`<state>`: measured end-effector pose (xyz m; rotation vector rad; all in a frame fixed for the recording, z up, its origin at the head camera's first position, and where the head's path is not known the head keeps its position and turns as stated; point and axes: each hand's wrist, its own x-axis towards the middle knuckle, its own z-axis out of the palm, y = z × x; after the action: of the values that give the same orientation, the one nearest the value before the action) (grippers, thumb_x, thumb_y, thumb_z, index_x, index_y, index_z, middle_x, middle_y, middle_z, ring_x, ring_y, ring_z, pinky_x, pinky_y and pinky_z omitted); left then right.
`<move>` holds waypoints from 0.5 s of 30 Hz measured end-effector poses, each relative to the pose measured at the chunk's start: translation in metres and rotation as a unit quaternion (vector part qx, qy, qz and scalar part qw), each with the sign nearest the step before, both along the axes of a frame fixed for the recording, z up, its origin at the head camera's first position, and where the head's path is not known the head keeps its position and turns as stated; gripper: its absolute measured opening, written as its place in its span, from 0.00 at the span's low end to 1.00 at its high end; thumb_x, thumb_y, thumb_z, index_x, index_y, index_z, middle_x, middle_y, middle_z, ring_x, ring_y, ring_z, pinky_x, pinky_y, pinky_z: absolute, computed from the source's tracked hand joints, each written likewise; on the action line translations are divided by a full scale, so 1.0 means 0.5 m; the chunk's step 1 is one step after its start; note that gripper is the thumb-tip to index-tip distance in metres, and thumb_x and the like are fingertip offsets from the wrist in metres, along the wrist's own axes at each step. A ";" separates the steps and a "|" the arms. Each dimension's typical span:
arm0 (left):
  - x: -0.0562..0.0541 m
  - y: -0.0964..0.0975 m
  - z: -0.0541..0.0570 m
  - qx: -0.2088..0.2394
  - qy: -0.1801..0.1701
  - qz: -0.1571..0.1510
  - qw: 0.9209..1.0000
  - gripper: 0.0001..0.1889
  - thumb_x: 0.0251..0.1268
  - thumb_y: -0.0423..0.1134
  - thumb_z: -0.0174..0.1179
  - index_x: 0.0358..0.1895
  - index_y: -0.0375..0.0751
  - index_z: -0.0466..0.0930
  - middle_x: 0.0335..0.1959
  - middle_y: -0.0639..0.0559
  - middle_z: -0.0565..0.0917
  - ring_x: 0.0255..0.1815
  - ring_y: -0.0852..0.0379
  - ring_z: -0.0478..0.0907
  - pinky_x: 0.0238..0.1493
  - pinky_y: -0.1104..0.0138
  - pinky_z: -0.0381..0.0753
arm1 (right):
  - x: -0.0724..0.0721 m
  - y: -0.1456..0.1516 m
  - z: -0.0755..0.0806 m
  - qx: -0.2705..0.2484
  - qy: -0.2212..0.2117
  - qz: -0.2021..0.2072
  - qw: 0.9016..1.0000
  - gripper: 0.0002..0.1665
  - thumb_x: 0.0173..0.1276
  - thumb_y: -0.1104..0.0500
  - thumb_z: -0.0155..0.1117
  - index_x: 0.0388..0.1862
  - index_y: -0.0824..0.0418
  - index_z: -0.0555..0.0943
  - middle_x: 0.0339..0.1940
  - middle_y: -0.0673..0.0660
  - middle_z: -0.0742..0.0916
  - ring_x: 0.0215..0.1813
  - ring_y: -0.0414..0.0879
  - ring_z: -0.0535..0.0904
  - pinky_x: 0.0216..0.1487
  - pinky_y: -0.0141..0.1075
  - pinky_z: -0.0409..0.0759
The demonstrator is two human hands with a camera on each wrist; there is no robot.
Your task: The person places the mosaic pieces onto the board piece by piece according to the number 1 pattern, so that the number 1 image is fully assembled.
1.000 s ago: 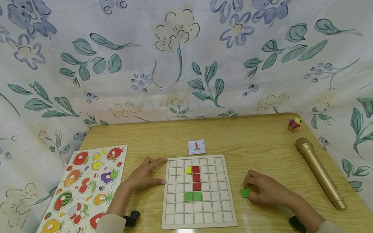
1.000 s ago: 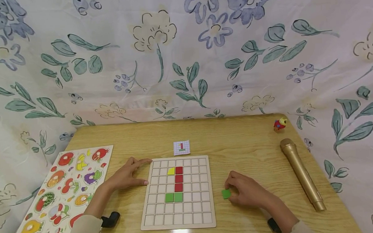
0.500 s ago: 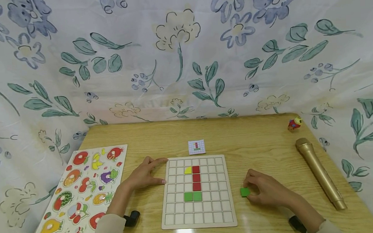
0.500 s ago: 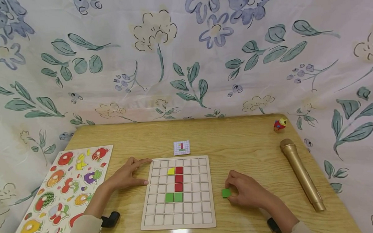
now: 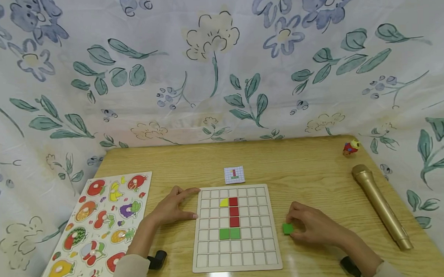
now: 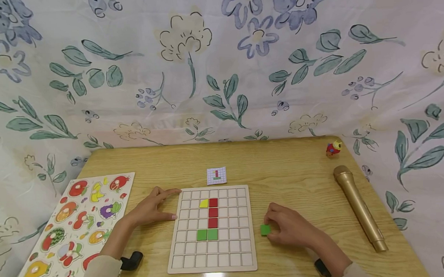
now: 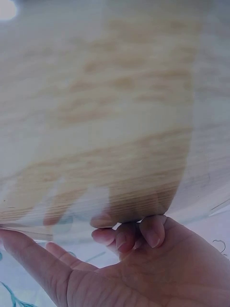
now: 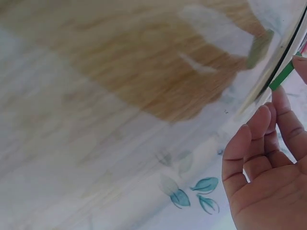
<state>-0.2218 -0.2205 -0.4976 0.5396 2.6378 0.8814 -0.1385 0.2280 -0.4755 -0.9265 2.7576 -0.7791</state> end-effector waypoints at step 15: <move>0.002 0.001 0.005 0.001 -0.006 0.004 1.000 0.42 0.49 0.57 0.75 0.71 0.64 0.69 0.42 0.48 0.63 0.39 0.53 0.64 0.39 0.59 0.64 | -0.011 -0.039 0.005 -0.021 0.023 0.037 0.999 0.10 0.56 0.59 0.74 0.36 0.50 0.83 0.39 0.42 0.77 0.39 0.33 0.72 0.43 0.32 0.77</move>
<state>-0.2206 -0.2199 -0.4951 0.5236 2.6314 0.8857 -0.1440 0.2087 -0.4729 -1.0600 2.7391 -0.8160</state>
